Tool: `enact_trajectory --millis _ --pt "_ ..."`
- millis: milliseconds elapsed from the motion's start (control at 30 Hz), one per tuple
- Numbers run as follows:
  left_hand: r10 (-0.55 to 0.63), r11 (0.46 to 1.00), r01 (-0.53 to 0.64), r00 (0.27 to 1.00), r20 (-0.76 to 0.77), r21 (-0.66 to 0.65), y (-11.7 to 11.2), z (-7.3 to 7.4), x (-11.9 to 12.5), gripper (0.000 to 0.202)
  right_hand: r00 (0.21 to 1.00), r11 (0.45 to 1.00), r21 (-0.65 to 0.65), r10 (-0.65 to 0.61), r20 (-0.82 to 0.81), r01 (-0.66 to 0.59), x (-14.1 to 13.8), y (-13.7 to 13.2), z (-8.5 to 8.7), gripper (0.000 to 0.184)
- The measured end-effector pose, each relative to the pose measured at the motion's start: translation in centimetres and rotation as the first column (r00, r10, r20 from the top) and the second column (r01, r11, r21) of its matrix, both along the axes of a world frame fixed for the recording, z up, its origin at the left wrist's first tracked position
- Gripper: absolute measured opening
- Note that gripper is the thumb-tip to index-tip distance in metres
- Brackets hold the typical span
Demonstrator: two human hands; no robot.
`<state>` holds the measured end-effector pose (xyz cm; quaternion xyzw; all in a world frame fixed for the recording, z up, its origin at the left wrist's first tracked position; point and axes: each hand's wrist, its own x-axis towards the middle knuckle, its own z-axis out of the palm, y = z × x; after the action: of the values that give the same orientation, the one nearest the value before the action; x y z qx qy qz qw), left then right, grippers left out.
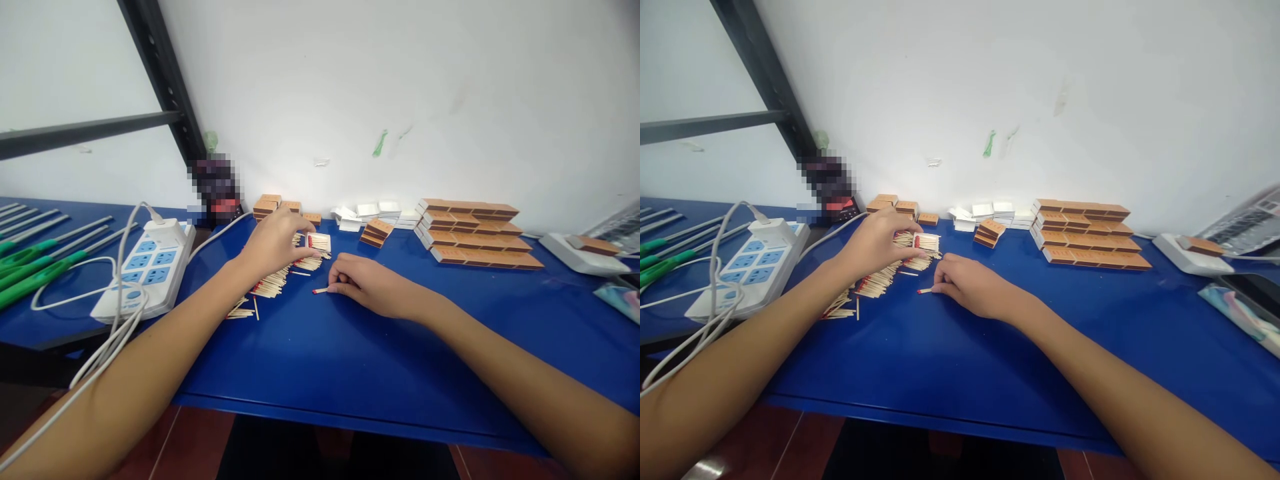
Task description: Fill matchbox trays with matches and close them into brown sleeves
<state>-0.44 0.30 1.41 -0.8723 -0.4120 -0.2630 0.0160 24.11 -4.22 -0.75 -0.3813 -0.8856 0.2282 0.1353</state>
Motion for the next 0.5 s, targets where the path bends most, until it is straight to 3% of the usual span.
enact_trajectory --millis 167,333,500 --pt "0.011 1.000 -0.011 1.000 0.007 -0.011 -0.1 -0.2 0.3 0.036 0.992 0.991 0.102 -0.072 -0.100 0.082 0.4 0.6 0.0 0.016" --pt "-0.022 1.000 0.022 1.000 -0.008 0.004 -0.3 -0.5 0.7 0.036 0.948 0.930 0.245 -0.218 -0.233 0.274 0.5 1.2 0.0 0.011" --pt "-0.097 0.995 0.096 0.995 0.017 0.013 -0.8 -0.8 1.2 0.041 0.949 0.906 0.300 -0.248 -0.196 0.299 0.3 1.1 0.0 0.009"
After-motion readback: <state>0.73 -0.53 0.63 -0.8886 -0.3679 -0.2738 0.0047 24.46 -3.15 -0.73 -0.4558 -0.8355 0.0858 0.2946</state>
